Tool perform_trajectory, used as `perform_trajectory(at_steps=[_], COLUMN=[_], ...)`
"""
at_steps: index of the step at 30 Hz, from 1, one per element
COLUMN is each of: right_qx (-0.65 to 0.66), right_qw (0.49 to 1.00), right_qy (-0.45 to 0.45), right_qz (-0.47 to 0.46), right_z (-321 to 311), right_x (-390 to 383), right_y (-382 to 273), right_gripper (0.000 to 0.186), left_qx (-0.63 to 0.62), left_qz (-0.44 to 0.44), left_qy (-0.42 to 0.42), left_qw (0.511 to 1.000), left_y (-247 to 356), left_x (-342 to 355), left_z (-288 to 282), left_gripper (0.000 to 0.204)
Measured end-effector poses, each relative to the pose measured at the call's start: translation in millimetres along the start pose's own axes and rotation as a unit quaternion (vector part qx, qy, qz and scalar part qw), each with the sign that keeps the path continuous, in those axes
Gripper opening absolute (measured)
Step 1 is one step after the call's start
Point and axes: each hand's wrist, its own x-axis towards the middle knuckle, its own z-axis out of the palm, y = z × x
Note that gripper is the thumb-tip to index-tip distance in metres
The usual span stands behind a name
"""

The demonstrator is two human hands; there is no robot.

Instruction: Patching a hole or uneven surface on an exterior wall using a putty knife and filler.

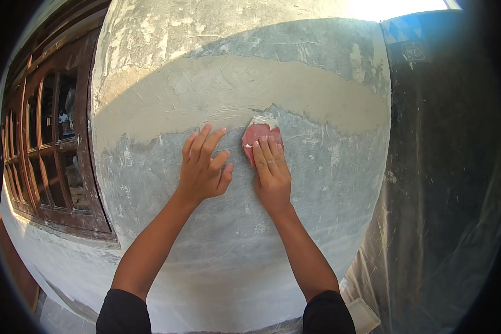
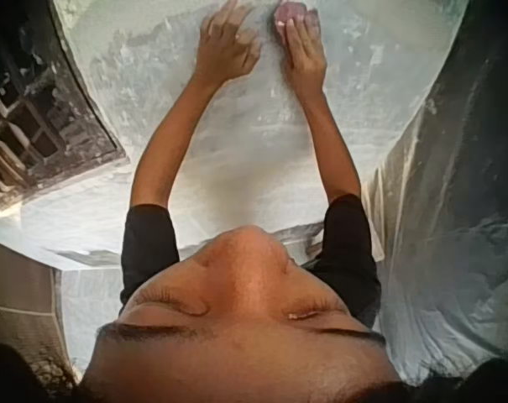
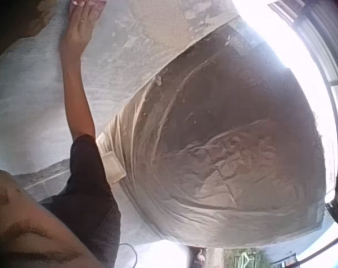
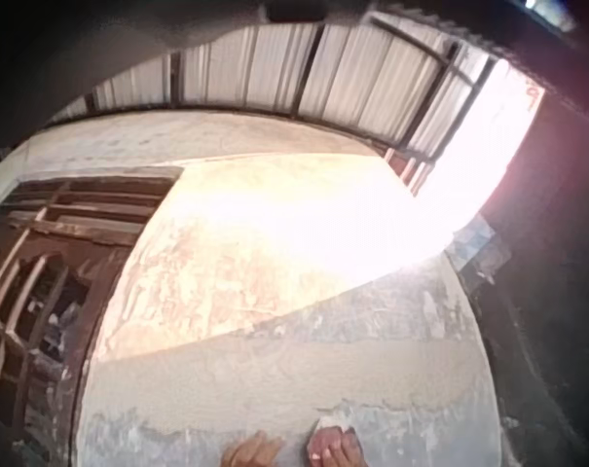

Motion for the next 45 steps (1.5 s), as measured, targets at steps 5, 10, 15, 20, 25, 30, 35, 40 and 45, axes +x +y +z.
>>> perform_trajectory(at_steps=[5,10,15,20,25,30,35,40,45], right_qx=[-0.039,-0.047,-0.048,-0.045,-0.031,-0.030,0.062,0.098,0.153], right_qw=[0.998,0.996,0.992,0.989,0.983,0.977,0.988,0.972,0.962], right_qy=[-0.029,-0.072,-0.104,-0.119,-0.163,-0.184,-0.142,-0.099,-0.127], right_qz=[-0.026,-0.035,-0.049,-0.074,-0.082,-0.103,0.011,0.188,0.187], right_z=[6,3,-4,-10,-28,-68,-90,-82,-71], right_x=[-6,-8,-8,-10,-23,-18,37,73,98], right_y=[4,6,13,19,19,15,14,39,44], right_gripper=[0.051,0.050,0.050,0.049,0.047,0.043,0.033,0.032,0.037], left_qx=[-0.006,-0.009,-0.005,-0.001,0.016,0.032,0.042,0.038,0.022], left_qz=[-0.005,-0.006,-0.003,0.007,0.022,-0.002,0.016,0.024,0.047], left_qy=[0.006,0.002,0.008,-0.017,-0.036,-0.064,-0.081,-0.072,-0.113], left_qw=[1.000,1.000,1.000,1.000,0.999,0.997,0.996,0.996,0.992], left_y=[0,0,0,0,2,5,5,5,7], left_x=[0,0,1,2,5,6,7,7,6], left_z=[1,-3,-2,-3,-2,-3,-7,-4,-5], left_gripper=[0.033,0.032,0.030,0.031,0.032,0.030,0.029,0.029,0.032])
